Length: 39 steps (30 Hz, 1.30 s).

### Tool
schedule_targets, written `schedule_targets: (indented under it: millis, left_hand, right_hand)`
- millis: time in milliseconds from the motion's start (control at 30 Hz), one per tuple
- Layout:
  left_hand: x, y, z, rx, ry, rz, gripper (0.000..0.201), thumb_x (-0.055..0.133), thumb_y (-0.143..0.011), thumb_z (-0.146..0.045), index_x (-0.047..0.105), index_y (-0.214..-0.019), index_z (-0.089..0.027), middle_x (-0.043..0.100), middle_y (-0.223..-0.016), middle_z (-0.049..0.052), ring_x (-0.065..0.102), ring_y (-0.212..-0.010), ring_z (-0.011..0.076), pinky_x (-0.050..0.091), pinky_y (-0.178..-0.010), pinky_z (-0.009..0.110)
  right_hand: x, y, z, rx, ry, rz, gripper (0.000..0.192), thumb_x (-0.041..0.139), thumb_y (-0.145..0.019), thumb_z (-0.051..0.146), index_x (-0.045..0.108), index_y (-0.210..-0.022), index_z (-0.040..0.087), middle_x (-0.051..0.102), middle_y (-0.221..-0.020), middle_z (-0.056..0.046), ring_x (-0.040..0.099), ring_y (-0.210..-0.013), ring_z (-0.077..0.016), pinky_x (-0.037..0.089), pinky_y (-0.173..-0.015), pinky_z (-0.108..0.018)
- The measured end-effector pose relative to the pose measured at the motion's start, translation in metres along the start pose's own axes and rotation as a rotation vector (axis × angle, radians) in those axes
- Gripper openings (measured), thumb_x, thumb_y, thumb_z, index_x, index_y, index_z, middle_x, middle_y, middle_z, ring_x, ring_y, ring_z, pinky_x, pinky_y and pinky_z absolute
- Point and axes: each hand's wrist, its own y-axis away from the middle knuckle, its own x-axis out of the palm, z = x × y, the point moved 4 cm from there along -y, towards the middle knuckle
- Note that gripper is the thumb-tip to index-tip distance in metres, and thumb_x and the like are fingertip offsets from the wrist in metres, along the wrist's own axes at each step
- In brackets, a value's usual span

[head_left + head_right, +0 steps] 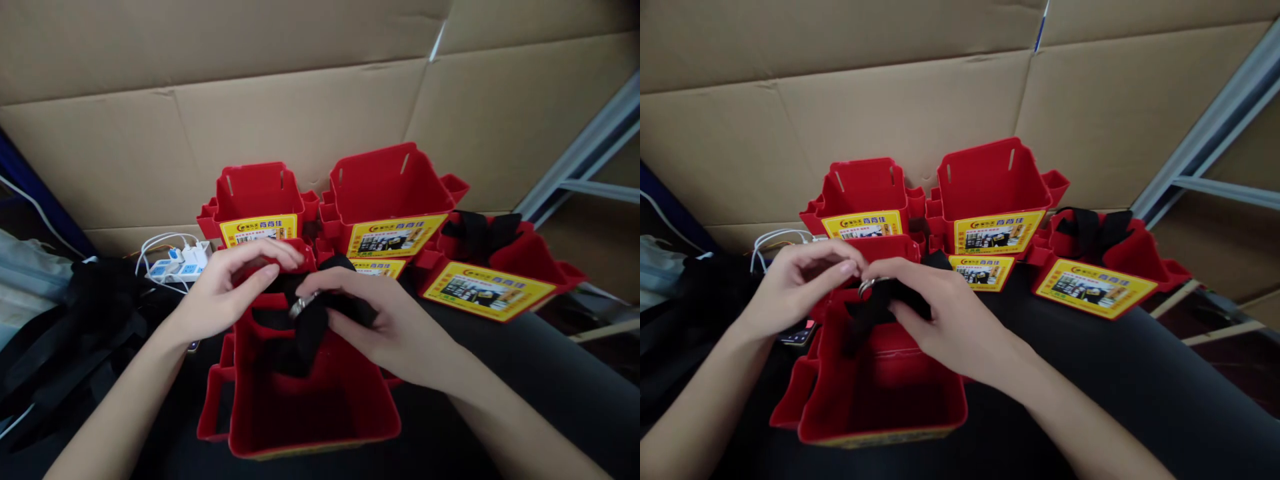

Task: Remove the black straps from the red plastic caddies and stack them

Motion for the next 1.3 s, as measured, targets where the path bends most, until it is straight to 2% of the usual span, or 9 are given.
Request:
schedule_targets:
  millis: [133,233,467,567,700,800,900,1067,1300]
  left_hand:
    - [0.002,-0.001,0.003,0.119,-0.051,0.249,0.034,0.051,-0.081,-0.008,0.052,-0.113,-0.018,0.052,-0.126,0.009,0.048,-0.117,0.0181,0.039,-0.1,0.03]
    - [0.01,0.0,0.004,0.147,-0.118,0.316,0.026,0.056,-0.08,-0.013,0.056,-0.106,-0.018,0.064,-0.105,0.005,0.059,-0.097,0.0151,0.047,-0.086,0.025]
    - [-0.045,0.001,0.028,-0.018,-0.401,-0.45,0.021,0.054,-0.073,-0.01,0.067,-0.087,-0.018,0.07,-0.081,0.0,0.064,-0.072,0.0131,0.049,-0.068,0.021]
    - [-0.078,0.006,0.039,-0.243,-0.618,-0.552,0.021,0.056,-0.074,-0.017,0.068,-0.091,-0.018,0.07,-0.076,0.001,0.062,-0.066,0.0149,0.046,-0.061,0.023]
    - [-0.098,0.016,0.046,-0.453,-0.836,-0.174,0.031,0.046,-0.077,-0.013,0.068,-0.098,-0.019,0.07,-0.087,0.002,0.061,-0.076,0.0173,0.044,-0.073,0.03]
    - [-0.097,0.028,0.047,-0.421,-0.798,0.157,0.051,0.039,-0.071,-0.002,0.059,-0.115,-0.017,0.065,-0.106,0.005,0.058,-0.093,0.0204,0.042,-0.084,0.037]
    - [-0.093,0.038,0.037,-0.276,-0.756,0.279,0.063,0.046,-0.072,-0.003,0.041,-0.132,-0.021,0.051,-0.129,0.007,0.05,-0.111,0.0218,0.038,-0.095,0.04]
    - [-0.071,0.05,0.0,-0.046,-0.775,0.357,0.055,0.041,-0.084,-0.008,0.038,-0.132,-0.033,0.042,-0.137,-0.003,0.043,-0.121,0.0141,0.033,-0.102,0.027]
    - [-0.019,0.026,-0.005,-0.051,-0.726,0.412,0.028,0.05,-0.085,-0.023,0.057,-0.111,-0.024,0.061,-0.111,0.006,0.06,-0.096,0.0204,0.046,-0.084,0.033]
  right_hand:
    - [-0.001,0.0,0.0,0.043,-0.227,0.092,0.023,0.044,-0.078,-0.003,0.057,-0.081,0.016,0.062,-0.081,0.001,0.058,-0.074,-0.0066,0.046,-0.07,-0.016]
    - [0.001,-0.001,0.001,0.065,-0.345,0.132,0.019,0.044,-0.08,-0.001,0.056,-0.077,0.014,0.06,-0.078,-0.001,0.057,-0.073,-0.0079,0.046,-0.069,-0.019]
    - [-0.058,0.01,-0.025,-0.02,-0.432,0.255,0.017,0.057,-0.082,0.023,0.06,-0.066,0.018,0.058,-0.077,0.0,0.056,-0.066,-0.0078,0.044,-0.061,-0.019]
    - [-0.1,0.024,-0.045,0.019,-0.415,0.379,0.027,0.053,-0.084,0.033,0.062,-0.062,0.021,0.06,-0.071,0.003,0.056,-0.061,-0.0059,0.044,-0.06,-0.018]
    - [-0.106,0.05,-0.088,0.256,-0.018,0.608,0.027,0.042,-0.086,0.021,0.067,-0.075,0.019,0.065,-0.08,-0.001,0.062,-0.073,-0.0088,0.047,-0.066,-0.018]
    - [-0.084,0.068,-0.124,0.373,0.367,0.431,0.026,0.043,-0.077,0.008,0.067,-0.082,0.017,0.068,-0.081,-0.005,0.064,-0.067,-0.0131,0.05,-0.06,-0.021]
    - [-0.053,0.083,-0.133,0.315,0.459,0.337,0.037,0.039,-0.07,0.0,0.066,-0.088,0.017,0.069,-0.087,-0.007,0.066,-0.074,-0.0176,0.054,-0.068,-0.029]
    - [-0.031,0.066,-0.062,0.052,0.556,-0.095,0.028,0.04,-0.078,0.003,0.061,-0.091,0.017,0.063,-0.1,-0.01,0.061,-0.092,-0.0181,0.051,-0.078,-0.033]
    - [0.037,0.02,0.007,-0.21,0.667,0.074,0.024,0.044,-0.084,0.011,0.059,-0.103,0.012,0.063,-0.102,-0.01,0.057,-0.094,-0.0212,0.049,-0.082,-0.037]
